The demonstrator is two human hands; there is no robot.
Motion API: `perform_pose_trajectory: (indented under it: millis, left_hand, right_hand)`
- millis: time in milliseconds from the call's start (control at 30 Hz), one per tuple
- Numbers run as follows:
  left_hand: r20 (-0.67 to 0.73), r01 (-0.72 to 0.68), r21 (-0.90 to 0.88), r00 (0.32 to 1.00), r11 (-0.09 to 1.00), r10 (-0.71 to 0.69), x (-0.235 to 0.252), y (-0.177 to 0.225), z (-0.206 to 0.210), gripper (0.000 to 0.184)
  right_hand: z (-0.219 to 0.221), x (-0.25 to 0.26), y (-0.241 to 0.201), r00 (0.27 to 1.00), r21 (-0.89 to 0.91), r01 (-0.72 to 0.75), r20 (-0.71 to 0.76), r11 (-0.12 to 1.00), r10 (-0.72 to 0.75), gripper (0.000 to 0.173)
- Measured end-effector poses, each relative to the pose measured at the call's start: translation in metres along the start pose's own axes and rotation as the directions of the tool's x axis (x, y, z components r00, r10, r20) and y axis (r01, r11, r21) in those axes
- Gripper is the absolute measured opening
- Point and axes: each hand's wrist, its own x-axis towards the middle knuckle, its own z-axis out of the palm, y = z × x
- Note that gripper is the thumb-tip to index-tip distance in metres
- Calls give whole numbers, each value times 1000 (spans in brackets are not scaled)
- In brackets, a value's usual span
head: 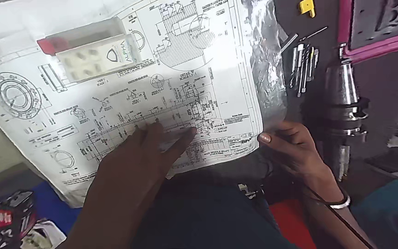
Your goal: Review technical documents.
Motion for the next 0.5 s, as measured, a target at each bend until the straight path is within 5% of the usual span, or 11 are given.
perform_pose_trajectory:
  millis: [500]
  left_hand:
    - [-71,52,93,996,994,-46,8,-2,-2,70]
  right_hand:
    - [0,0,1,1000,26,-13,-8,1000,14,15]
